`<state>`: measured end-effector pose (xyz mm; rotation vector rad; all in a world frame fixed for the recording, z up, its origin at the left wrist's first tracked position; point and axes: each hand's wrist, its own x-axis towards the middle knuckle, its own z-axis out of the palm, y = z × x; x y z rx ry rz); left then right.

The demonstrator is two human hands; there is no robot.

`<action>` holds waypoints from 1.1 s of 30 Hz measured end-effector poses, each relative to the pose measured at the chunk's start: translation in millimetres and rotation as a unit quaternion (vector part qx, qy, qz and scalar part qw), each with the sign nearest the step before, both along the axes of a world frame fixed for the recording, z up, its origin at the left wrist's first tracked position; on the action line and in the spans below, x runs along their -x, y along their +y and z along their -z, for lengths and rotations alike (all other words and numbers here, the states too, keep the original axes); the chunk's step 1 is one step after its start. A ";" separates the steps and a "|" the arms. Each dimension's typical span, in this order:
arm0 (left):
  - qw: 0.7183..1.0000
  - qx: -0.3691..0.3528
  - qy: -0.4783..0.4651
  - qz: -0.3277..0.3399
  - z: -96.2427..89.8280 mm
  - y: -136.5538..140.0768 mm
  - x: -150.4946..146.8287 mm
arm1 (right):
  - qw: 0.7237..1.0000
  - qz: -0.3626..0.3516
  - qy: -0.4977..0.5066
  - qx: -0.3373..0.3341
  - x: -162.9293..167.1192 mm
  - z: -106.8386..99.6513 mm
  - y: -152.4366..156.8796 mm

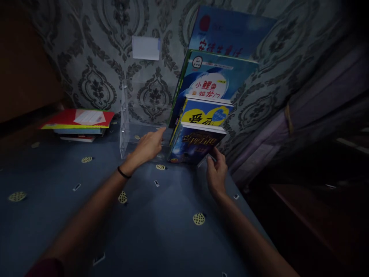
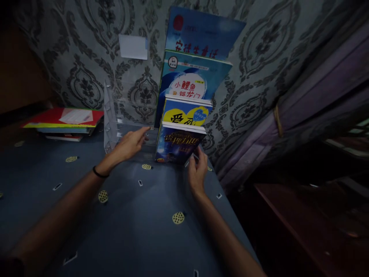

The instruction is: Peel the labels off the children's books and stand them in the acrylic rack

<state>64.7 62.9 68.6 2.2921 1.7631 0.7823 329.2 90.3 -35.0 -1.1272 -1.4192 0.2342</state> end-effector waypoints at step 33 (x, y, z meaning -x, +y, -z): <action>0.997 -0.061 -0.020 0.041 20.0 -23.1 11.5 | 0.995 -0.017 0.063 0.079 5.6 37.3 -20.0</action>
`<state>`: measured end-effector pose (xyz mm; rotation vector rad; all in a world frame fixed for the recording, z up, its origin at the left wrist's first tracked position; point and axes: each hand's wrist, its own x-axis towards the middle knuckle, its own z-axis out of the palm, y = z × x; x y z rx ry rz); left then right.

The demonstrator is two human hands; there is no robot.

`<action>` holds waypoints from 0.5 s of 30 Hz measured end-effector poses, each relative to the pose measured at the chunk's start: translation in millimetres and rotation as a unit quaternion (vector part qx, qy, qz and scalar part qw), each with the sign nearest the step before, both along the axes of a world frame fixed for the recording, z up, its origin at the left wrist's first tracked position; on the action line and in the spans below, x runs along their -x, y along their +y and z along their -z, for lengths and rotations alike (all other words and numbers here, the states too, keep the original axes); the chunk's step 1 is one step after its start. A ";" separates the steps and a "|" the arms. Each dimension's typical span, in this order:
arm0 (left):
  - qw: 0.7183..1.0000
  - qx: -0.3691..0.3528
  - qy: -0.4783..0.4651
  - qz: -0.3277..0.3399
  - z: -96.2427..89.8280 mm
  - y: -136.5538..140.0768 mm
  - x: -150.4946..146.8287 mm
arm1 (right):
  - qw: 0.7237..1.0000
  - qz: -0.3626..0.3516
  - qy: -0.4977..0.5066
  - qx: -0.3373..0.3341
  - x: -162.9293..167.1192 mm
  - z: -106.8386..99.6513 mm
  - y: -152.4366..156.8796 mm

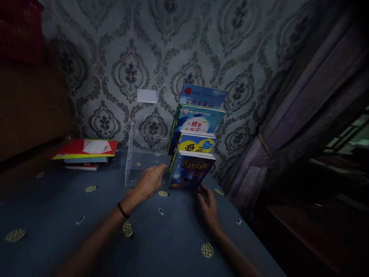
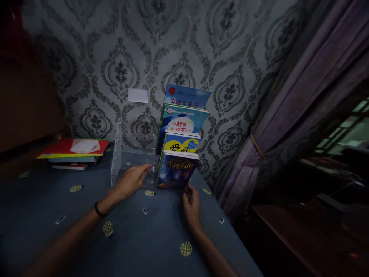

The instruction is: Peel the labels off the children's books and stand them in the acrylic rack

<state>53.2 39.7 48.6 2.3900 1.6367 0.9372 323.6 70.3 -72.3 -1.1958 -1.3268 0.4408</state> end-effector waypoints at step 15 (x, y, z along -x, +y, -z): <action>0.967 -0.039 0.067 -0.241 38.9 -34.6 171.3 | 0.953 -0.224 -0.017 0.206 120.3 -38.5 -87.4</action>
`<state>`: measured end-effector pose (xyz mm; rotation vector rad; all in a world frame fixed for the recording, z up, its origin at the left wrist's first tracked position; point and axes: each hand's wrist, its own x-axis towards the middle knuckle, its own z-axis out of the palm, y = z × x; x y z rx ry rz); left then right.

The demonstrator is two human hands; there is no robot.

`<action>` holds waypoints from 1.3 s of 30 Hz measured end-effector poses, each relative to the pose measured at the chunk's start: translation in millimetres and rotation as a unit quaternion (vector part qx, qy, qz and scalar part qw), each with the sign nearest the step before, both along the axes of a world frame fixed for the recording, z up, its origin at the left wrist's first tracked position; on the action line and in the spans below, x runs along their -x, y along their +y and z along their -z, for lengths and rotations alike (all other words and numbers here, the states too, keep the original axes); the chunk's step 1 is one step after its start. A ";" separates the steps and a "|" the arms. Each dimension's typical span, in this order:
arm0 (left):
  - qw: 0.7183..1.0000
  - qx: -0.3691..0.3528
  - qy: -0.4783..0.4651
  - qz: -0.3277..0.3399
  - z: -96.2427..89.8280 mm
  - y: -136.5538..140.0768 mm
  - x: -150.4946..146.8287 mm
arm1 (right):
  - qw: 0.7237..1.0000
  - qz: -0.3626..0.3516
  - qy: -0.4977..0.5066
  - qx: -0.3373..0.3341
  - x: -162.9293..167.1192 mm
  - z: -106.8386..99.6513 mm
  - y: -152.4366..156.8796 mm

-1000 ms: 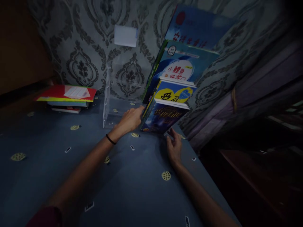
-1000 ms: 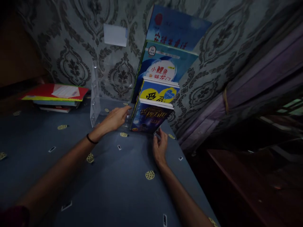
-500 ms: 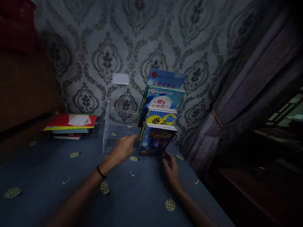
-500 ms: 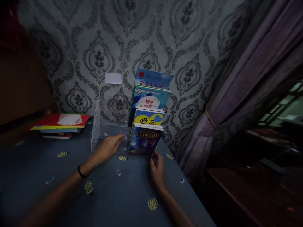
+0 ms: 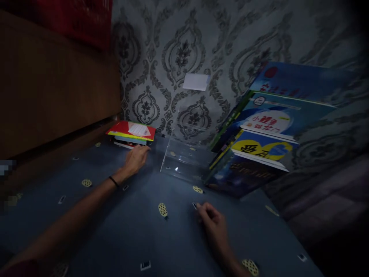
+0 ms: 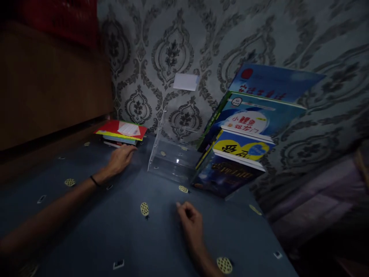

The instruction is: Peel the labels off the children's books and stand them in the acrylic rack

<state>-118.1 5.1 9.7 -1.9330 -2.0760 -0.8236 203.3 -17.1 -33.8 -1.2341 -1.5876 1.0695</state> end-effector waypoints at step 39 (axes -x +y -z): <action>0.939 0.172 0.294 -0.049 -55.0 45.4 56.6 | 0.980 -0.183 -0.073 -0.030 43.2 1.4 -24.2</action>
